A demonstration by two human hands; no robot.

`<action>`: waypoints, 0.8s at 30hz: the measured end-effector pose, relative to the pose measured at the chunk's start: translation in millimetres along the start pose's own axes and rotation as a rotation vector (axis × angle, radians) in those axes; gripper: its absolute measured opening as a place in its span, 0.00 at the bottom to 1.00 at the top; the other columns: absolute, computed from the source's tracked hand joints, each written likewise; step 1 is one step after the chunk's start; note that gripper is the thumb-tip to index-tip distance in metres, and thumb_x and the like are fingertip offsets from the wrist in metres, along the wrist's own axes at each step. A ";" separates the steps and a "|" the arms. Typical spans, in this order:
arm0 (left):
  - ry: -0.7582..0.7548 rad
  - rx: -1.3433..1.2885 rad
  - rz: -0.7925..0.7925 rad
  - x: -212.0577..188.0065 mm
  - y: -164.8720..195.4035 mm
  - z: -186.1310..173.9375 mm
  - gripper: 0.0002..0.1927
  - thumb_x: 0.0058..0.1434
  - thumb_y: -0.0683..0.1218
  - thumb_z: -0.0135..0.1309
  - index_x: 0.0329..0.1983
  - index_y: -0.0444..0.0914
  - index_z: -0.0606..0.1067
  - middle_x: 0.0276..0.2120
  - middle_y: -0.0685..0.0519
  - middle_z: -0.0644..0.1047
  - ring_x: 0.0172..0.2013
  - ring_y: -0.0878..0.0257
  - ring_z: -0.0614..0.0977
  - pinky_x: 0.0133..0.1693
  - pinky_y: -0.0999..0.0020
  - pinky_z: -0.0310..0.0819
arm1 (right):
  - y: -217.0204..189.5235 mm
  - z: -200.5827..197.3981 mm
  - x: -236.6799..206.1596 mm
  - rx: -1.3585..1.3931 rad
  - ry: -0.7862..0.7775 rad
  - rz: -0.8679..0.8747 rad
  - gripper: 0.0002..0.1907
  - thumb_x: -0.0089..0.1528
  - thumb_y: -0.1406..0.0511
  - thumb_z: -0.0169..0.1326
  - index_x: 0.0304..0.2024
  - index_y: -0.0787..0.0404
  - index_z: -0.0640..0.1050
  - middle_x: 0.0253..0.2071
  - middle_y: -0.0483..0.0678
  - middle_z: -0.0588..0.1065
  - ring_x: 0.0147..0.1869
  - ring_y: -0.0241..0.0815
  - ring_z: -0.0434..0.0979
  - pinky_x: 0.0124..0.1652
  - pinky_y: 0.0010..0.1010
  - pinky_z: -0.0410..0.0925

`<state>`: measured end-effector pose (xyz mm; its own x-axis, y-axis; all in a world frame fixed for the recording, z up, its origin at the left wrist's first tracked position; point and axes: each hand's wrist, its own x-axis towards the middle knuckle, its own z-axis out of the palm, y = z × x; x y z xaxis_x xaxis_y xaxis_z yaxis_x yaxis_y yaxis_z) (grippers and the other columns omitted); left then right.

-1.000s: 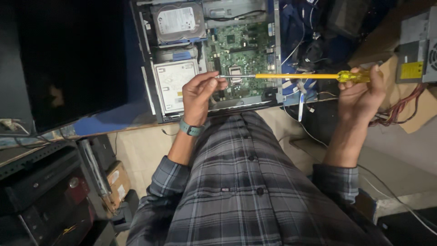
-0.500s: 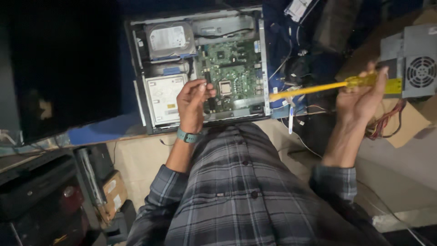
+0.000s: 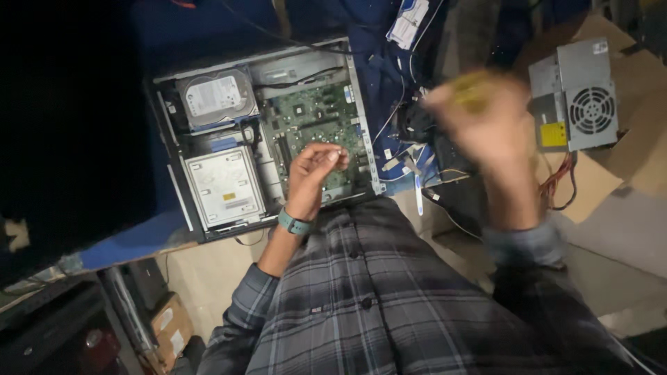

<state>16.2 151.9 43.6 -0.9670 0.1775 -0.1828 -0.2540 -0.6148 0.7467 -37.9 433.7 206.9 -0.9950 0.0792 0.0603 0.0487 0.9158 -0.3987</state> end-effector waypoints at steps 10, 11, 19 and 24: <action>0.117 -0.152 -0.303 -19.9 -45.2 -15.8 0.09 0.70 0.44 0.54 0.48 0.34 0.78 0.41 0.50 0.82 0.41 0.64 0.83 0.45 0.67 0.79 | -60.9 111.1 -35.3 0.504 -0.541 -0.182 0.11 0.63 0.61 0.59 0.44 0.60 0.81 0.34 0.55 0.81 0.36 0.51 0.85 0.37 0.37 0.74; 0.122 -0.202 -0.332 -20.7 -49.4 -17.3 0.09 0.71 0.44 0.54 0.49 0.35 0.78 0.41 0.50 0.82 0.41 0.64 0.83 0.44 0.67 0.79 | -57.1 114.6 -38.3 0.479 -0.535 -0.221 0.12 0.62 0.62 0.59 0.46 0.60 0.81 0.36 0.55 0.81 0.38 0.53 0.85 0.38 0.37 0.74; 0.034 -0.226 -0.478 -7.7 -56.0 -10.5 0.14 0.72 0.46 0.52 0.55 0.34 0.77 0.45 0.52 0.82 0.44 0.63 0.82 0.47 0.68 0.78 | -24.6 134.3 -48.0 0.514 -0.478 -0.057 0.09 0.64 0.64 0.60 0.42 0.63 0.82 0.36 0.53 0.83 0.38 0.41 0.86 0.39 0.31 0.74; -0.031 -0.261 -0.493 -2.1 -50.9 -1.2 0.21 0.72 0.48 0.47 0.66 0.37 0.71 0.49 0.51 0.80 0.45 0.64 0.81 0.46 0.68 0.78 | 14.2 160.1 -9.8 0.551 -0.215 -0.094 0.07 0.65 0.68 0.61 0.42 0.67 0.83 0.35 0.51 0.82 0.37 0.39 0.81 0.37 0.30 0.72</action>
<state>31.1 181.9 5.3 -0.7325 0.5121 -0.4484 -0.6763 -0.6223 0.3941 -41.4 382.8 54.1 -0.9910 -0.1263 -0.0450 -0.0356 0.5712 -0.8200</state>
